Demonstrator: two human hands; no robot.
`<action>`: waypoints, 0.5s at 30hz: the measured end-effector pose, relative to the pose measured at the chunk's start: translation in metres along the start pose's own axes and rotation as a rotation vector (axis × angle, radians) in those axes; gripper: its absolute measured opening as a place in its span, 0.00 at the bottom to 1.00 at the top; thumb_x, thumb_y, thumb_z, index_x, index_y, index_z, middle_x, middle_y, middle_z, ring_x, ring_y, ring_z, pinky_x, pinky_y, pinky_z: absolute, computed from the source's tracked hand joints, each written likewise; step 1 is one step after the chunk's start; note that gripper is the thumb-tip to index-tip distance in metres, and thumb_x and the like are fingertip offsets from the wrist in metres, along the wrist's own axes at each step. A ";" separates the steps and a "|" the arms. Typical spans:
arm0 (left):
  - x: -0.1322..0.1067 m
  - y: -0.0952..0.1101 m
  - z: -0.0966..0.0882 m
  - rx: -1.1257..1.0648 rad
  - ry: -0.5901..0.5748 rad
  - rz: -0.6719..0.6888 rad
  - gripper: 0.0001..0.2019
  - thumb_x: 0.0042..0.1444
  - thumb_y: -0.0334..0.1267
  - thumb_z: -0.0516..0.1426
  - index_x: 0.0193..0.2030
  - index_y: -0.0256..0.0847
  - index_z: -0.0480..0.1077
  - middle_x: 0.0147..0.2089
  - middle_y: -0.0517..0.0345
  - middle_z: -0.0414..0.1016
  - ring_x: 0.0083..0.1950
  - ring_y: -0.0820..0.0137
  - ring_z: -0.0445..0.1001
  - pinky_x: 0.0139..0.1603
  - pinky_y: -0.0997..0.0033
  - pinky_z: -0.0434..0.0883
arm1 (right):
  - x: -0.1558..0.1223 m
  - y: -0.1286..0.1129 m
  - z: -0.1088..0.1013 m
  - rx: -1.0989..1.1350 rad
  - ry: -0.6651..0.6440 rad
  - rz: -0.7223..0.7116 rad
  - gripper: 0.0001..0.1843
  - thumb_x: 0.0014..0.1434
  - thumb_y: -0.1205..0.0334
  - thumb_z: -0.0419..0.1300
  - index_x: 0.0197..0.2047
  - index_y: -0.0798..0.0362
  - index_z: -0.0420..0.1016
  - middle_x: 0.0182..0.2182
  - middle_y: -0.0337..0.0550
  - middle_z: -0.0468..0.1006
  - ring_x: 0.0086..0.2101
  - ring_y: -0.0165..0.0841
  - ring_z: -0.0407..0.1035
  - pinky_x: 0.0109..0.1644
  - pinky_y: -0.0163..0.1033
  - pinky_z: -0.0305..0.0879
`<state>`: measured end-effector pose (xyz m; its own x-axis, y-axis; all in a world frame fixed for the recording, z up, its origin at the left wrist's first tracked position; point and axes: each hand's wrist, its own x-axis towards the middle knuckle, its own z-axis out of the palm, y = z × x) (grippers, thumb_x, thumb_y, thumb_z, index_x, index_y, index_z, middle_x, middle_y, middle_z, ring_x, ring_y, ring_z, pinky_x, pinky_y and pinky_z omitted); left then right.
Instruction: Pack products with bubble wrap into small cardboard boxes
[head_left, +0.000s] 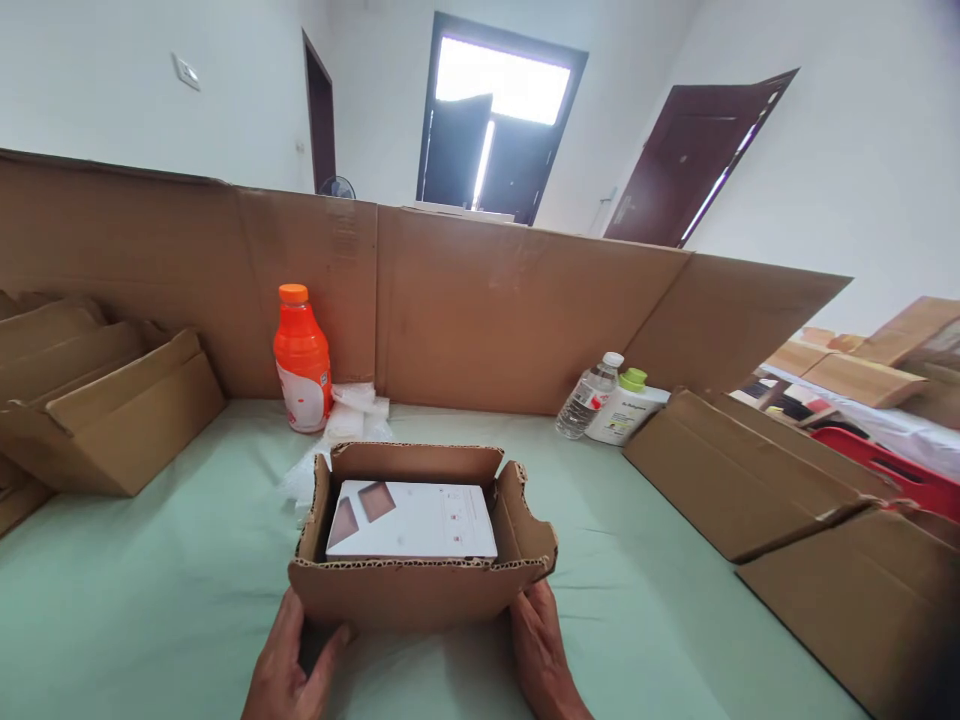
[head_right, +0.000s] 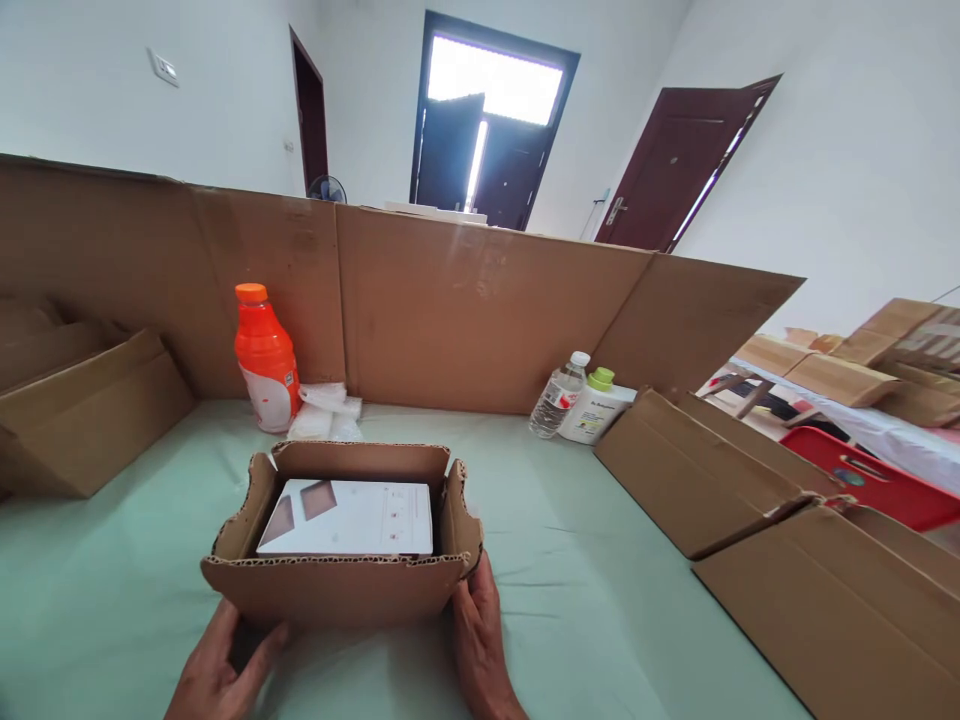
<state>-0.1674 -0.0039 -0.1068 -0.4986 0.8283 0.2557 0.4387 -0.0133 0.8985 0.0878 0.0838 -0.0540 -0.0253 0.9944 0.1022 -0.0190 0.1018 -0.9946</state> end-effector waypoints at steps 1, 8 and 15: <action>-0.001 -0.002 0.000 -0.003 0.001 -0.007 0.25 0.58 0.57 0.56 0.55 0.42 0.67 0.51 0.47 0.76 0.57 0.52 0.74 0.55 0.56 0.74 | -0.001 0.000 0.000 -0.010 0.011 -0.003 0.38 0.63 0.40 0.57 0.71 0.43 0.56 0.65 0.45 0.67 0.65 0.47 0.58 0.67 0.54 0.59; 0.003 -0.005 -0.008 0.061 -0.008 0.089 0.23 0.60 0.52 0.54 0.57 0.43 0.66 0.55 0.46 0.74 0.58 0.53 0.73 0.57 0.56 0.72 | -0.004 0.000 -0.001 -0.088 0.022 -0.032 0.32 0.64 0.39 0.55 0.65 0.46 0.66 0.57 0.47 0.76 0.57 0.46 0.68 0.60 0.51 0.68; 0.016 -0.017 -0.024 0.228 0.005 0.269 0.16 0.56 0.48 0.60 0.48 0.45 0.70 0.51 0.49 0.75 0.50 0.57 0.78 0.42 0.66 0.77 | -0.001 0.008 -0.003 -0.142 -0.013 -0.043 0.29 0.64 0.38 0.54 0.59 0.48 0.72 0.48 0.46 0.80 0.48 0.44 0.73 0.52 0.46 0.72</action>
<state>-0.2011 -0.0040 -0.1096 -0.3459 0.8093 0.4747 0.7103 -0.1047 0.6961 0.0908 0.0836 -0.0620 -0.0401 0.9888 0.1438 0.1216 0.1477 -0.9815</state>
